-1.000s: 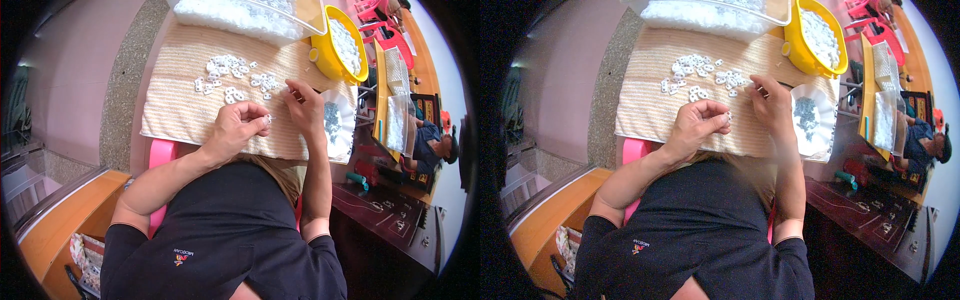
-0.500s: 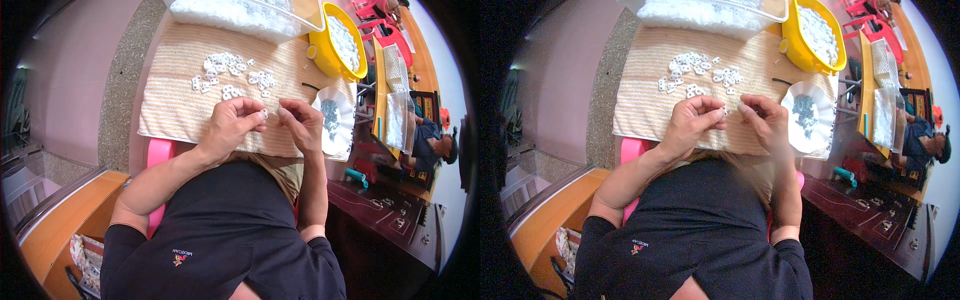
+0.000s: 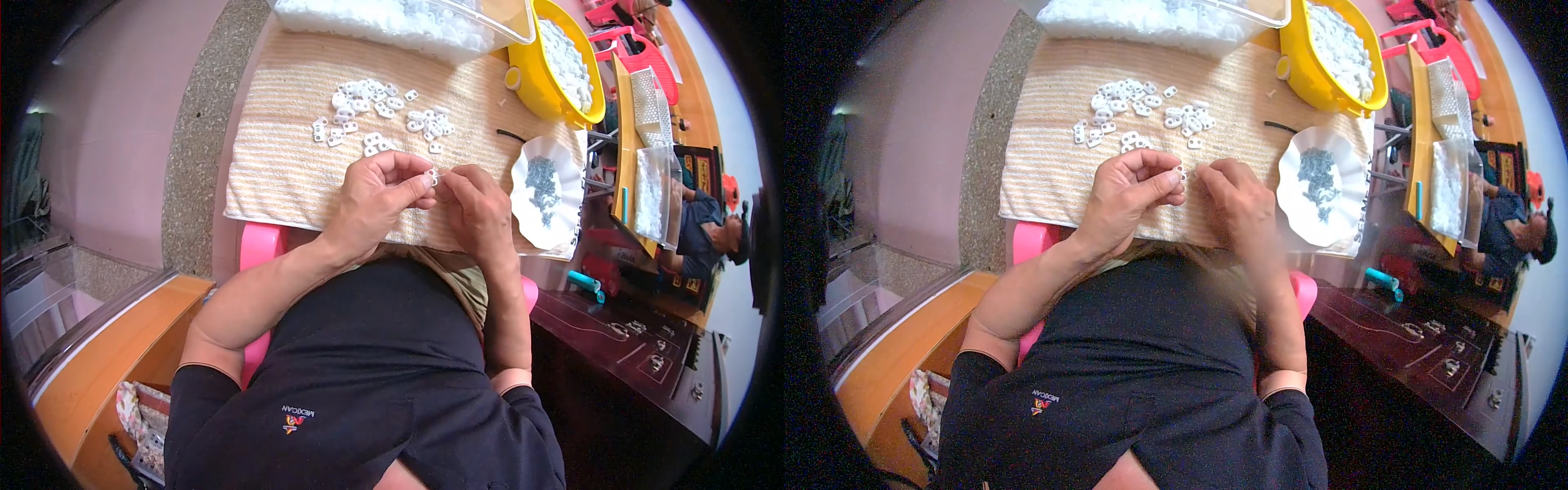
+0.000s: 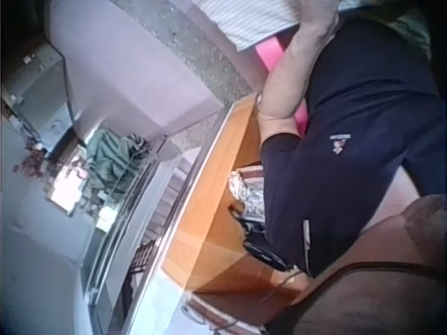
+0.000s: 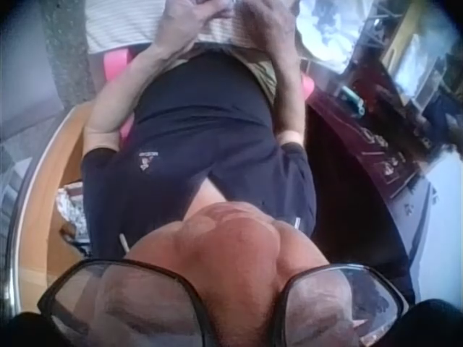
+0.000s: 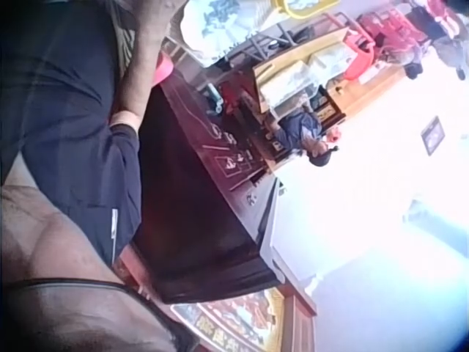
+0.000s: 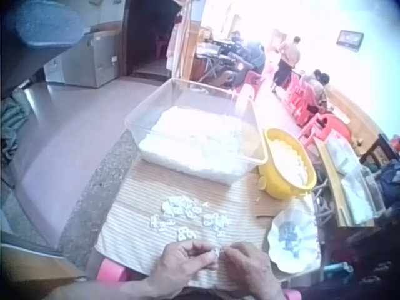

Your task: Assembling small white plastic components manually at a workbench.

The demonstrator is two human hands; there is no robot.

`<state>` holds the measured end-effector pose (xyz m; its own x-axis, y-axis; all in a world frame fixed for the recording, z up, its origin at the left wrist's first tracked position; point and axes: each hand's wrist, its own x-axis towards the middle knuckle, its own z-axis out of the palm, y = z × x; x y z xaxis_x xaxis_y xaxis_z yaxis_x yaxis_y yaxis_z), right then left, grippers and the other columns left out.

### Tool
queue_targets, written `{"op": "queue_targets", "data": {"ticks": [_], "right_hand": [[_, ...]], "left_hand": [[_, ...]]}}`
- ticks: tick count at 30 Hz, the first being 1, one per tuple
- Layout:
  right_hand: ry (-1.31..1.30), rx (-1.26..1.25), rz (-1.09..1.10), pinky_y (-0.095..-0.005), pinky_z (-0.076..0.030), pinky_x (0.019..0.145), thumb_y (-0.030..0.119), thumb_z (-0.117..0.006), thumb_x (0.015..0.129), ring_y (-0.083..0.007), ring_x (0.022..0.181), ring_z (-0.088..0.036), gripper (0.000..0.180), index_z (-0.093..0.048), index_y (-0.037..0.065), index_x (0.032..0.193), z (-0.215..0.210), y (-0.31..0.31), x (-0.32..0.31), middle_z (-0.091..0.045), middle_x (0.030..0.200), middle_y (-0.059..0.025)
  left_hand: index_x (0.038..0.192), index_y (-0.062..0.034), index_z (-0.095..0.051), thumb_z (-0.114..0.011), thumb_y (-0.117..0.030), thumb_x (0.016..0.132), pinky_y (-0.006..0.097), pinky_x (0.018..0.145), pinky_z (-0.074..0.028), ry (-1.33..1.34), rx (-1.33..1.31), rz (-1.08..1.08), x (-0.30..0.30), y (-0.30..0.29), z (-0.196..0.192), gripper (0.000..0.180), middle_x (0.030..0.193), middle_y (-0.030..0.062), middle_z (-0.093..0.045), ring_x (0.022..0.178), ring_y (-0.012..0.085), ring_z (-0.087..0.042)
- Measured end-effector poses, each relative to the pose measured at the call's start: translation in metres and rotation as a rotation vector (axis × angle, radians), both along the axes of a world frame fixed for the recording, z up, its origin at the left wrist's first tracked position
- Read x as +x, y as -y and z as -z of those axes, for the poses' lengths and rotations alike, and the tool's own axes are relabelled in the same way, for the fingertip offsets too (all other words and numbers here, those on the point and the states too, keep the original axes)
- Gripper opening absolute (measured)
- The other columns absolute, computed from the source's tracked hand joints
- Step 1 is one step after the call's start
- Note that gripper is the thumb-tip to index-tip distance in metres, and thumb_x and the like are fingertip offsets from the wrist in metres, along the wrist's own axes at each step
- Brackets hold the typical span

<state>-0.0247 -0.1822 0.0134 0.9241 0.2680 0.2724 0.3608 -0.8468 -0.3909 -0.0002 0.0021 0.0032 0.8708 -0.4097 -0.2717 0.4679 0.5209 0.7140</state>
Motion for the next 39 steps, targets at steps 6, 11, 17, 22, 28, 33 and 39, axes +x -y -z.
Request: {"op": "queue_targets", "data": {"ticks": [6, 11, 17, 22, 28, 33, 39], "right_hand": [[-0.015, -0.102, -0.009, -0.035, -0.053, 0.068, 0.002, -0.064, 0.073, -0.0248, 0.085, -0.063, 0.028, -0.064, 0.008, 0.101, -0.005, -0.005, -0.002, -0.062, 0.093, -0.007], [0.08, -0.04, -0.018, -0.0341, -0.053, 0.067, 0.001, -0.064, 0.072, -0.0246, 0.082, -0.063, 0.029, -0.064, 0.008, 0.1, 0.001, -0.002, -0.002, -0.062, 0.092, -0.0066], [0.016, 0.041, -0.012, -0.0383, -0.052, 0.07, -0.005, -0.064, 0.068, -0.0303, 0.081, -0.063, 0.027, -0.064, 0.002, 0.094, -0.021, -0.013, -0.003, -0.064, 0.089, -0.0129], [0.011, 0.008, -0.033, -0.0382, -0.051, 0.069, -0.003, -0.062, 0.072, -0.0302, 0.08, -0.061, 0.023, -0.063, 0.002, 0.095, -0.024, -0.014, -0.004, -0.062, 0.087, -0.0125], [-0.058, -0.061, -0.033, -0.0393, -0.051, 0.073, 0.002, -0.061, 0.077, -0.0315, 0.084, -0.061, 0.024, -0.063, 0.001, 0.101, -0.027, -0.011, -0.007, -0.062, 0.09, -0.0138], [-0.152, -0.104, -0.063, -0.0401, -0.049, 0.075, 0.002, -0.056, 0.08, -0.0322, 0.087, -0.058, 0.03, -0.059, 0.003, 0.11, -0.025, -0.004, -0.006, -0.058, 0.091, -0.0138], [-0.157, -0.04, -0.062, -0.0398, -0.049, 0.075, 0.001, -0.058, 0.078, -0.033, 0.086, -0.059, 0.027, -0.059, 0.003, 0.106, -0.025, -0.001, -0.004, -0.059, 0.091, -0.0143]], "left_hand": [[0.102, 0.003, -0.06, -0.064, -0.004, 0.088, 0.026, 0.072, -0.056, 0.002, -0.002, -0.001, 0.0, -0.001, -0.001, 0.017, 0.086, 0.0077, -0.066, 0.075, 0.0117, -0.064], [0.102, 0.0031, -0.06, -0.064, -0.005, 0.088, 0.025, 0.072, -0.056, -0.001, -0.004, 0.003, 0.002, 0.0, -0.001, 0.017, 0.087, 0.0078, -0.066, 0.075, 0.012, -0.064], [0.102, 0.0028, -0.06, -0.063, -0.004, 0.088, 0.026, 0.072, -0.056, -0.01, 0.031, 0.005, 0.003, 0.0, -0.003, 0.016, 0.087, 0.0075, -0.065, 0.075, 0.0123, -0.064], [0.101, 0.0024, -0.06, -0.064, -0.004, 0.088, 0.025, 0.071, -0.056, -0.008, 0.032, 0.009, 0.0, -0.001, -0.004, 0.015, 0.086, 0.0071, -0.065, 0.074, 0.0123, -0.064], [0.1, 0.0019, -0.061, -0.064, -0.004, 0.088, 0.025, 0.071, -0.056, 0.005, 0.036, 0.022, -0.002, -0.001, -0.008, 0.014, 0.085, 0.0067, -0.065, 0.073, 0.0121, -0.064], [0.101, 0.0037, -0.061, -0.063, -0.005, 0.089, 0.026, 0.073, -0.056, 0.044, 0.012, 0.04, -0.002, -0.001, -0.003, 0.015, 0.089, 0.0076, -0.066, 0.076, 0.0121, -0.064], [0.102, 0.0046, -0.059, -0.062, -0.003, 0.089, 0.027, 0.074, -0.056, 0.023, 0.007, 0.035, 0.0, 0.0, -0.005, 0.015, 0.089, 0.0098, -0.065, 0.078, 0.0144, -0.065]]}}
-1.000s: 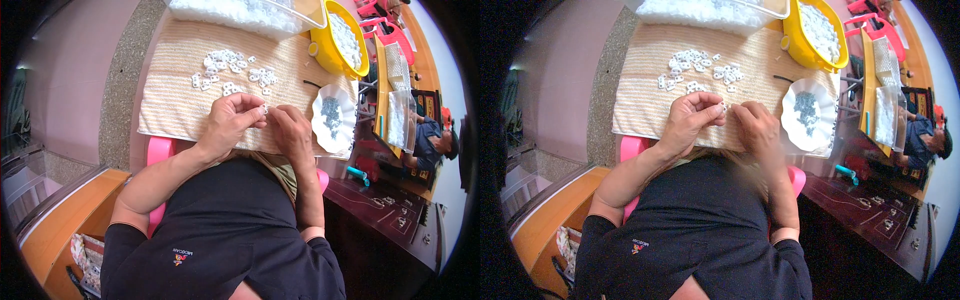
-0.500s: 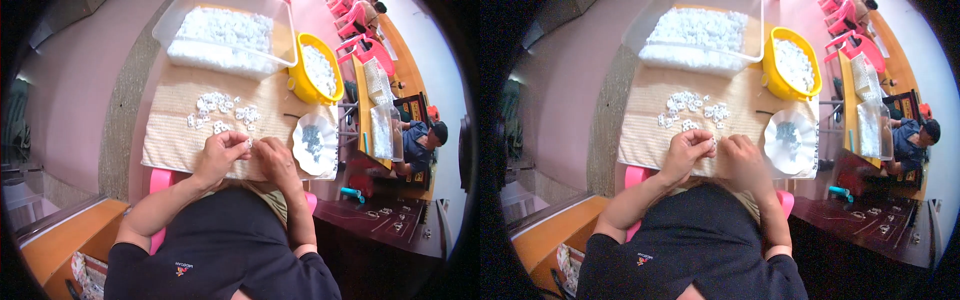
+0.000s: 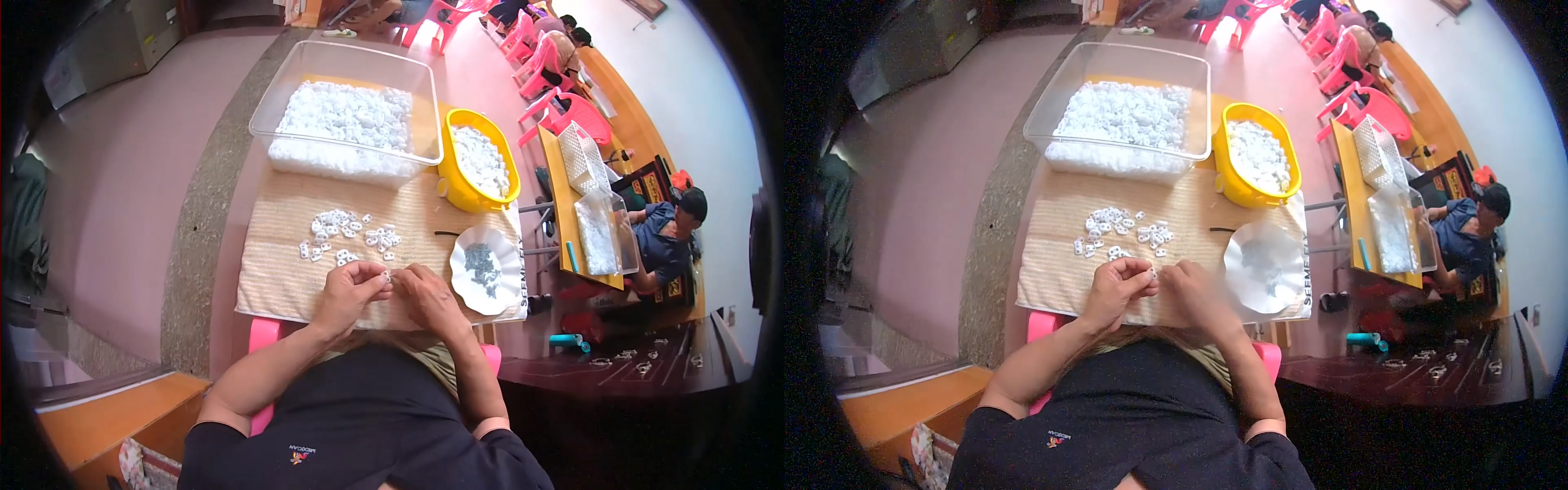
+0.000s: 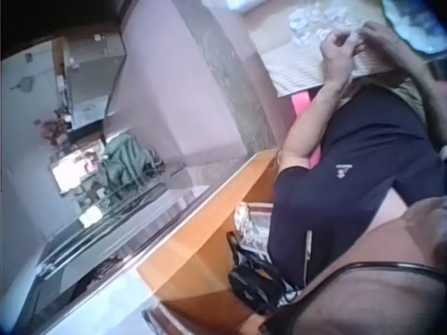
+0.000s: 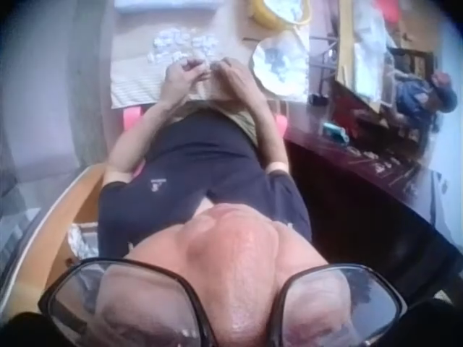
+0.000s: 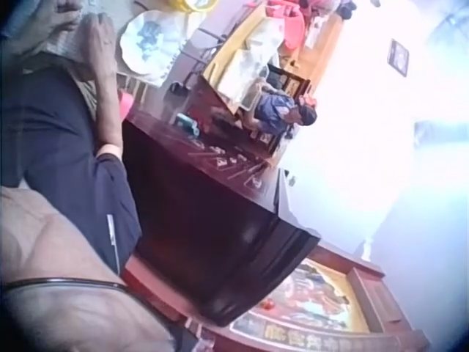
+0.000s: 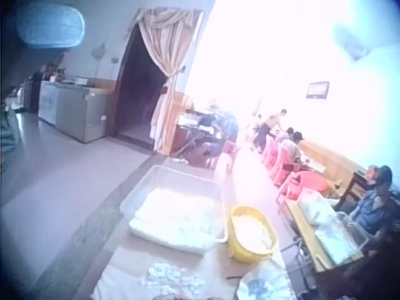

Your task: Assembling small white plastic components manually at a workbench.

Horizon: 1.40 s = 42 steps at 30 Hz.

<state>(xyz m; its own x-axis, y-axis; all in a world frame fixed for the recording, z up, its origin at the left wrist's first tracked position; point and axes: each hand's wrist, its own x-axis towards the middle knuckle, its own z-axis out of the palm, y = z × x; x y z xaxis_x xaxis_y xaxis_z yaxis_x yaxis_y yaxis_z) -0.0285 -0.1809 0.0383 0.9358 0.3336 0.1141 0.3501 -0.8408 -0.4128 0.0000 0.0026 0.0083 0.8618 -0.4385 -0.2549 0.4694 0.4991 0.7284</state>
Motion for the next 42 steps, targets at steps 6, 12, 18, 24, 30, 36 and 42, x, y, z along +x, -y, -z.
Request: {"op": "queue_targets", "data": {"ticks": [6, 12, 18, 24, 30, 36, 42], "right_hand": [[0.025, 0.231, 0.12, -0.0369, -0.05, 0.068, -0.002, -0.062, 0.078, -0.0303, 0.076, -0.063, 0.028, -0.061, 0.0, 0.105, 0.006, 0.004, 0.001, -0.063, 0.084, -0.015], [-0.192, 0.427, 0.239, -0.0342, -0.051, 0.08, 0.005, -0.06, 0.086, -0.029, 0.094, -0.065, 0.027, -0.061, -0.001, 0.112, 0.009, 0.011, -0.005, -0.066, 0.102, -0.0188], [-0.164, 0.632, 0.216, -0.0227, -0.047, 0.07, 0.001, -0.062, 0.088, -0.0078, 0.079, -0.056, 0.026, -0.061, -0.002, 0.114, 0.023, 0.013, -0.001, -0.062, 0.086, -0.0018], [-0.296, 0.992, 0.236, -0.0209, -0.049, 0.065, 0.002, -0.063, 0.09, -0.0068, 0.074, -0.058, 0.028, -0.06, -0.003, 0.117, 0.041, 0.019, 0.005, -0.062, 0.086, -0.0012], [-0.334, 1.011, 0.247, -0.0229, -0.05, 0.062, 0.001, -0.064, 0.089, -0.0111, 0.068, -0.062, 0.029, -0.06, -0.004, 0.116, 0.039, 0.018, 0.005, -0.066, 0.086, -0.0059], [-0.393, 1.052, 0.29, -0.0238, -0.051, 0.063, 0.0, -0.064, 0.088, -0.0129, 0.069, -0.064, 0.028, -0.06, -0.006, 0.115, 0.032, 0.015, 0.003, -0.067, 0.087, -0.008], [-0.421, 1.082, 0.287, -0.0229, -0.051, 0.065, 0.0, -0.064, 0.088, -0.011, 0.071, -0.062, 0.029, -0.06, -0.005, 0.115, 0.034, 0.018, 0.002, -0.064, 0.085, -0.0044]], "left_hand": [[0.1, 0.0031, -0.059, -0.063, -0.003, 0.088, 0.027, 0.072, -0.057, 0.021, 0.013, -0.014, 0.0, 0.002, 0.001, 0.014, 0.086, 0.0095, -0.065, 0.075, 0.0146, -0.065], [0.101, 0.0043, -0.059, -0.064, -0.004, 0.088, 0.026, 0.073, -0.055, -0.009, 0.002, 0.002, -0.007, 0.0, 0.002, 0.016, 0.086, 0.0093, -0.065, 0.077, 0.014, -0.065], [0.102, 0.0044, -0.057, -0.063, -0.003, 0.088, 0.028, 0.075, -0.055, 0.001, 0.06, 0.003, -0.001, 0.002, 0.007, 0.017, 0.087, 0.0098, -0.064, 0.076, 0.0156, -0.065], [0.1, 0.003, -0.059, -0.063, -0.002, 0.087, 0.027, 0.074, -0.056, -0.009, 0.014, 0.005, 0.001, 0.003, 0.007, 0.014, 0.086, 0.0082, -0.065, 0.076, 0.0133, -0.064], [0.1, 0.0043, -0.06, -0.064, -0.004, 0.088, 0.026, 0.074, -0.054, 0.002, 0.025, 0.024, 0.0, 0.001, 0.006, 0.016, 0.088, 0.0081, -0.066, 0.077, 0.0117, -0.063], [0.1, 0.0025, -0.06, -0.064, -0.003, 0.087, 0.026, 0.072, -0.055, 0.0, 0.021, 0.046, -0.001, 0.0, 0.005, 0.015, 0.085, 0.0081, -0.066, 0.076, 0.0123, -0.064], [0.101, 0.0026, -0.06, -0.064, -0.003, 0.087, 0.026, 0.072, -0.055, -0.009, 0.034, 0.054, 0.0, 0.001, 0.008, 0.015, 0.086, 0.0083, -0.066, 0.076, 0.0123, -0.064]]}}
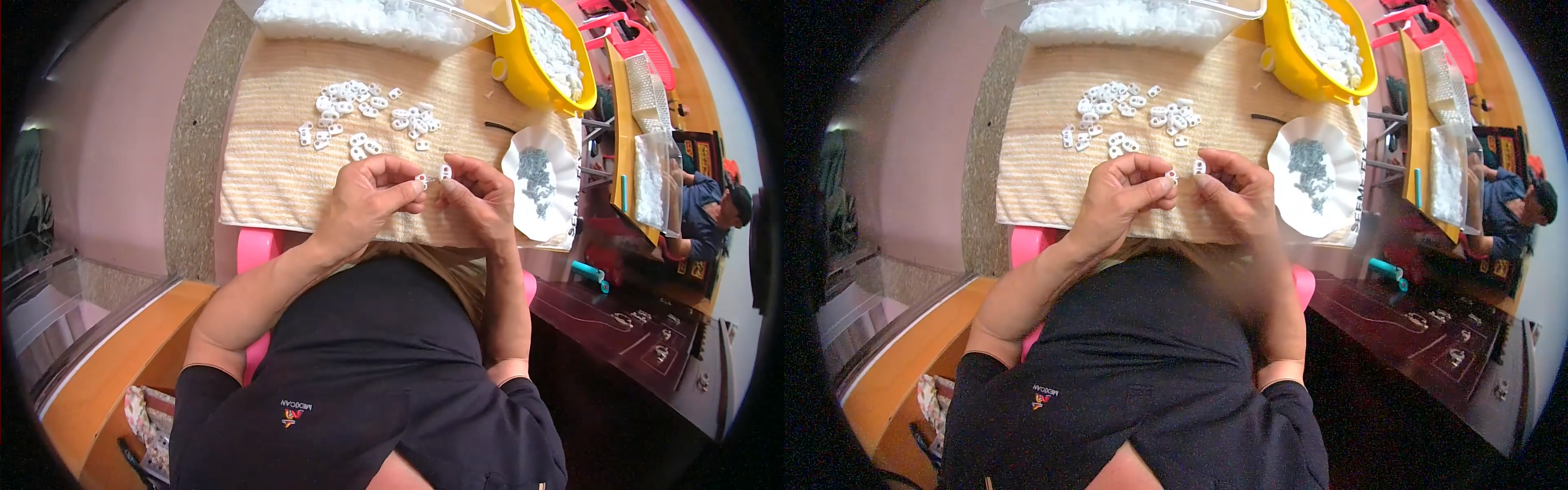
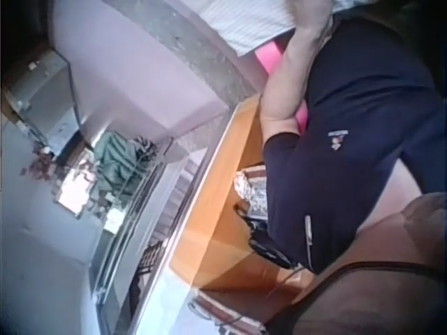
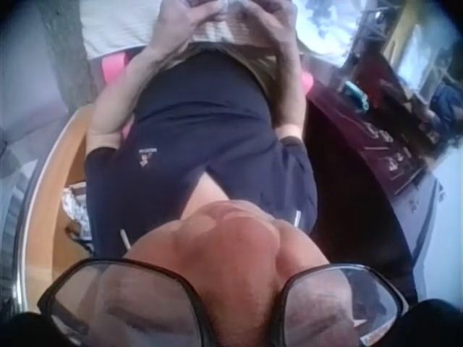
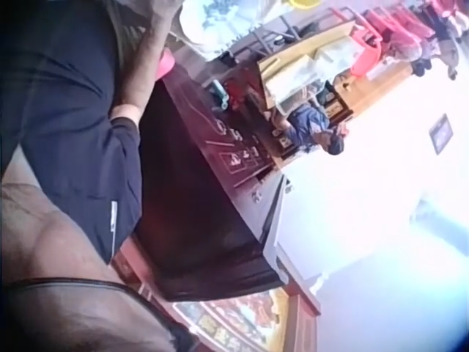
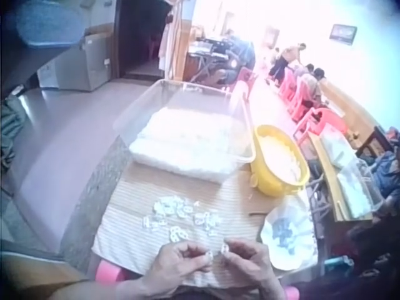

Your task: Assembling small white plastic components manually at a workbench.

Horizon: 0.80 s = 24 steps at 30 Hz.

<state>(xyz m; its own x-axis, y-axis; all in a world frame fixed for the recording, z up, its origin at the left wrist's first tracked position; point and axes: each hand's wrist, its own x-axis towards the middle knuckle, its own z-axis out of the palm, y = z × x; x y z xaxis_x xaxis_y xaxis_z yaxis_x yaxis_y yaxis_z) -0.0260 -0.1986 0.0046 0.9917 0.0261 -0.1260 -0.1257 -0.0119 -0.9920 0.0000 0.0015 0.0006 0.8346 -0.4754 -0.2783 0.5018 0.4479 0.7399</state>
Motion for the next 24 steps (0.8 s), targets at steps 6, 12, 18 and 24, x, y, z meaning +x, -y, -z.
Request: {"op": "queue_targets", "data": {"ticks": [6, 12, 18, 24], "right_hand": [[-0.029, 0.083, -0.026, -0.0243, -0.052, 0.066, 0.0, -0.064, 0.088, -0.0124, 0.072, -0.063, 0.028, -0.059, -0.006, 0.115, -0.0012, 0.0003, -0.0001, -0.065, 0.085, -0.0061], [-0.08, 0.126, -0.06, -0.0284, -0.054, 0.068, -0.001, -0.063, 0.086, -0.0169, 0.073, -0.064, 0.03, -0.059, -0.007, 0.114, -0.0029, 0.0005, -0.0003, -0.066, 0.09, -0.0114], [-0.097, 0.136, -0.068, -0.0287, -0.054, 0.069, 0.0, -0.064, 0.086, -0.0171, 0.074, -0.065, 0.03, -0.059, -0.007, 0.115, -0.0045, 0.0003, 0.0001, -0.067, 0.091, -0.0115], [-0.122, 0.169, -0.06, -0.0287, -0.054, 0.069, -0.001, -0.063, 0.086, -0.017, 0.075, -0.065, 0.03, -0.058, -0.006, 0.116, -0.0053, 0.0003, 0.0002, -0.067, 0.091, -0.0114]], "left_hand": [[0.102, 0.0029, -0.06, -0.065, -0.003, 0.087, 0.027, 0.072, -0.056, -0.011, 0.007, 0.001, 0.0, 0.0001, -0.0015, 0.017, 0.087, 0.0083, -0.066, 0.077, 0.0123, -0.064], [0.103, 0.0033, -0.06, -0.065, -0.003, 0.087, 0.026, 0.072, -0.056, -0.039, -0.002, -0.011, 0.0007, -0.0006, -0.0006, 0.017, 0.088, 0.0084, -0.066, 0.077, 0.0126, -0.064], [0.103, 0.0039, -0.06, -0.064, -0.003, 0.087, 0.026, 0.072, -0.055, -0.002, 0.003, 0.025, -0.0001, 0.0006, -0.0053, 0.018, 0.088, 0.009, -0.066, 0.077, 0.0132, -0.064], [0.103, 0.004, -0.06, -0.064, -0.003, 0.088, 0.026, 0.072, -0.055, -0.06, 0.0, 0.015, -0.0013, 0.0014, -0.0063, 0.017, 0.087, 0.0093, -0.066, 0.076, 0.0131, -0.064]]}}
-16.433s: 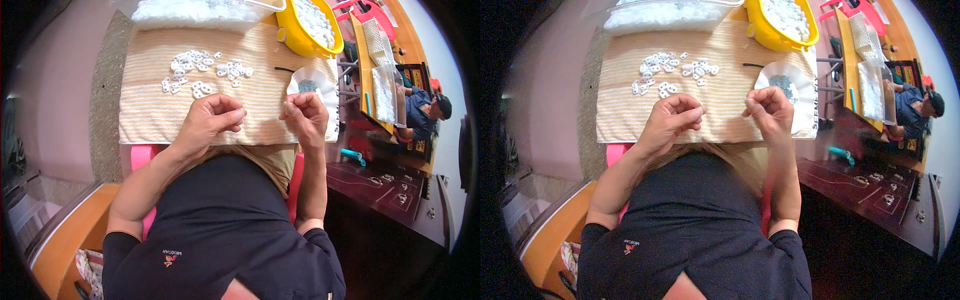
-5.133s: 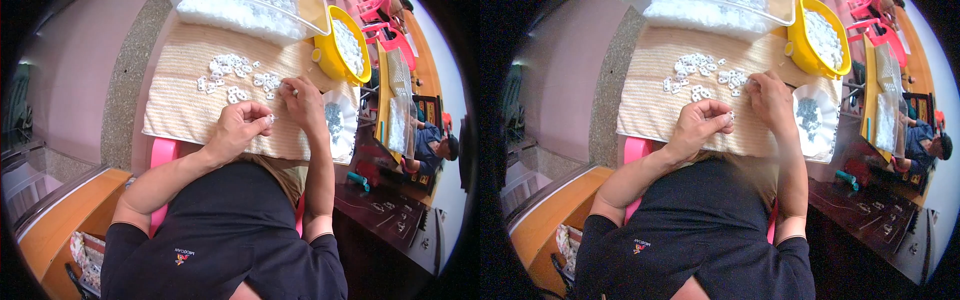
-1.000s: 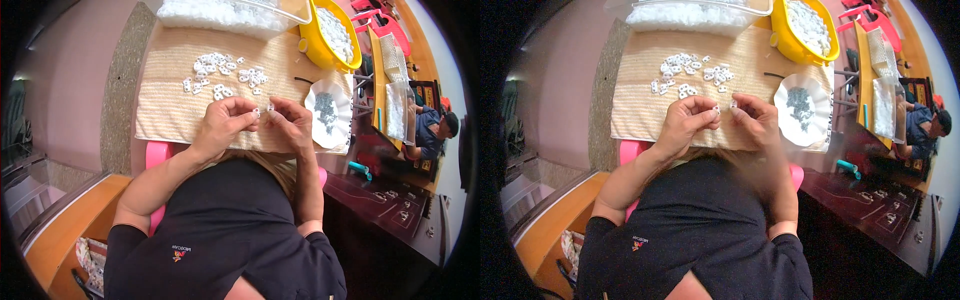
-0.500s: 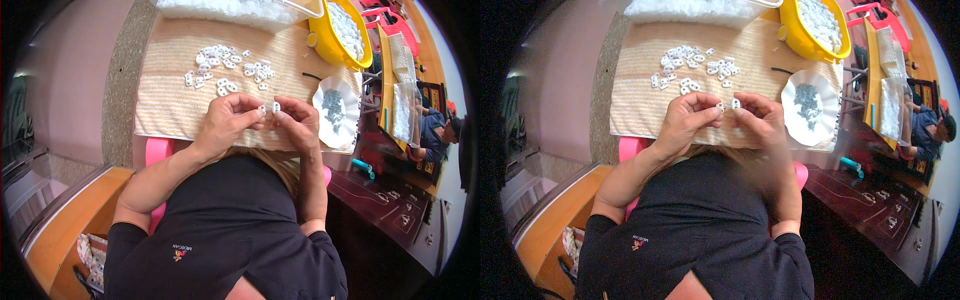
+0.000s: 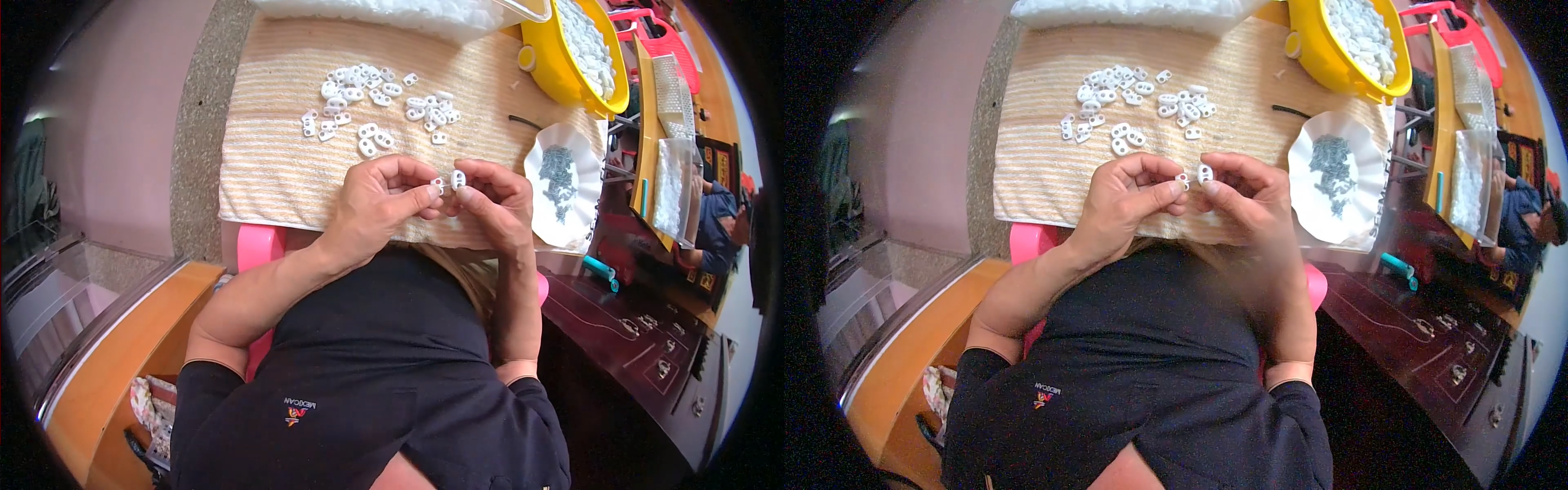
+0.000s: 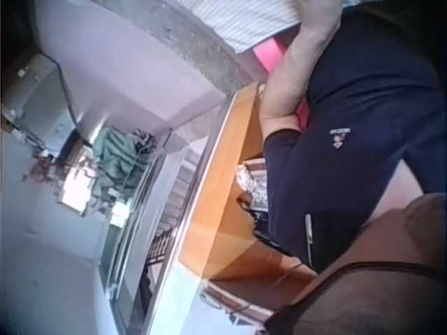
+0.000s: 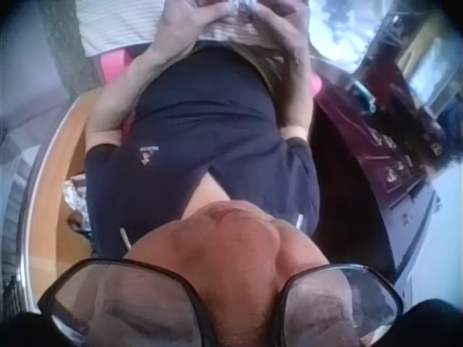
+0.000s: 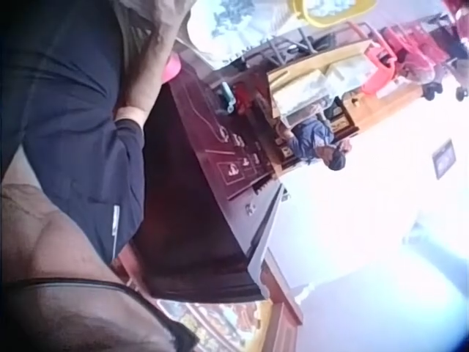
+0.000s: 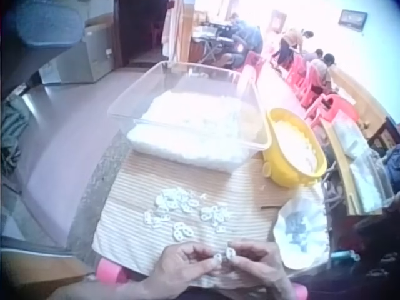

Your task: Assembling small white plastic components manually at a workbench.

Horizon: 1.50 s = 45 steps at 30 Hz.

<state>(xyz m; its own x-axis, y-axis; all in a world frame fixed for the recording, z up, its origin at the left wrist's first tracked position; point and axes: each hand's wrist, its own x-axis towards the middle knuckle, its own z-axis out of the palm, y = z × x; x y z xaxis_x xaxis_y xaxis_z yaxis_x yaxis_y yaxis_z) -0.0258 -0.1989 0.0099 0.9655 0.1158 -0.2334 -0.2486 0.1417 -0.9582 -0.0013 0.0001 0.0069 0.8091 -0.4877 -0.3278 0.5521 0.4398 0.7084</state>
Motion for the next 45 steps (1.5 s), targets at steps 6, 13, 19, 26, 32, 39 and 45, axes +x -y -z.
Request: {"op": "queue_targets", "data": {"ticks": [6, 13, 19, 26, 32, 39, 45], "right_hand": [[0.012, -0.013, -0.029, -0.0291, -0.054, 0.07, -0.003, -0.062, 0.086, -0.0175, 0.076, -0.065, 0.029, -0.059, -0.007, 0.115, 0.0011, 0.0021, -0.0001, -0.067, 0.091, -0.012], [-0.002, 0.01, -0.008, -0.0292, -0.055, 0.069, -0.003, -0.063, 0.086, -0.0178, 0.077, -0.065, 0.029, -0.059, -0.007, 0.114, 0.0015, 0.0007, -0.0005, -0.066, 0.092, -0.0123], [0.004, -0.005, -0.037, -0.0289, -0.055, 0.069, -0.003, -0.062, 0.086, -0.0175, 0.078, -0.065, 0.029, -0.059, -0.008, 0.114, -0.001, -0.0008, 0.0009, -0.066, 0.092, -0.0125], [-0.014, 0.002, -0.059, -0.0302, -0.055, 0.072, -0.003, -0.061, 0.086, -0.0185, 0.083, -0.066, 0.029, -0.058, -0.008, 0.115, -0.0026, -0.001, 0.0006, -0.066, 0.096, -0.013], [-0.044, 0.015, -0.05, -0.0296, -0.054, 0.074, -0.003, -0.061, 0.087, -0.0184, 0.085, -0.065, 0.029, -0.058, -0.008, 0.115, -0.006, -0.0029, -0.0004, -0.066, 0.097, -0.0132], [-0.021, 0.021, -0.061, -0.0291, -0.054, 0.074, -0.003, -0.062, 0.086, -0.0173, 0.084, -0.065, 0.03, -0.058, -0.008, 0.116, -0.0062, -0.0036, 0.0004, -0.066, 0.096, -0.0128], [-0.026, 0.021, -0.062, -0.0288, -0.053, 0.073, -0.002, -0.064, 0.086, -0.0174, 0.084, -0.065, 0.031, -0.059, -0.007, 0.116, -0.0072, -0.0051, 0.0005, -0.067, 0.097, -0.0128]], "left_hand": [[0.103, 0.0038, -0.06, -0.064, -0.003, 0.088, 0.026, 0.072, -0.055, -0.01, -0.003, -0.002, 0.0007, -0.0001, 0.001, 0.017, 0.087, 0.0093, -0.066, 0.076, 0.0128, -0.064], [0.103, 0.0036, -0.059, -0.065, -0.004, 0.088, 0.026, 0.072, -0.055, -0.028, -0.007, -0.007, 0.0001, -0.0005, 0.0015, 0.018, 0.087, 0.0094, -0.066, 0.076, 0.0129, -0.064], [0.103, 0.0039, -0.059, -0.065, -0.004, 0.088, 0.026, 0.072, -0.055, -0.027, -0.004, -0.007, 0.0003, -0.0006, 0.0012, 0.018, 0.087, 0.0094, -0.066, 0.076, 0.013, -0.064], [0.103, 0.0038, -0.059, -0.065, -0.004, 0.088, 0.026, 0.072, -0.056, -0.023, -0.019, 0.0, -0.0001, 0.0, 0.002, 0.018, 0.088, 0.0095, -0.066, 0.077, 0.013, -0.065], [0.104, 0.0037, -0.06, -0.065, -0.004, 0.088, 0.026, 0.072, -0.056, -0.023, -0.017, 0.003, -0.0007, 0.0003, 0.0038, 0.018, 0.09, 0.0097, -0.066, 0.078, 0.0129, -0.065], [0.104, 0.0038, -0.06, -0.065, -0.004, 0.088, 0.026, 0.072, -0.056, -0.03, -0.019, 0.006, -0.0003, 0.0002, 0.0035, 0.019, 0.09, 0.0095, -0.066, 0.078, 0.0127, -0.065], [0.103, 0.0034, -0.061, -0.066, -0.005, 0.088, 0.025, 0.071, -0.056, -0.012, -0.003, 0.015, -0.0006, -0.0002, 0.0065, 0.018, 0.089, 0.009, -0.066, 0.077, 0.0123, -0.064]]}}
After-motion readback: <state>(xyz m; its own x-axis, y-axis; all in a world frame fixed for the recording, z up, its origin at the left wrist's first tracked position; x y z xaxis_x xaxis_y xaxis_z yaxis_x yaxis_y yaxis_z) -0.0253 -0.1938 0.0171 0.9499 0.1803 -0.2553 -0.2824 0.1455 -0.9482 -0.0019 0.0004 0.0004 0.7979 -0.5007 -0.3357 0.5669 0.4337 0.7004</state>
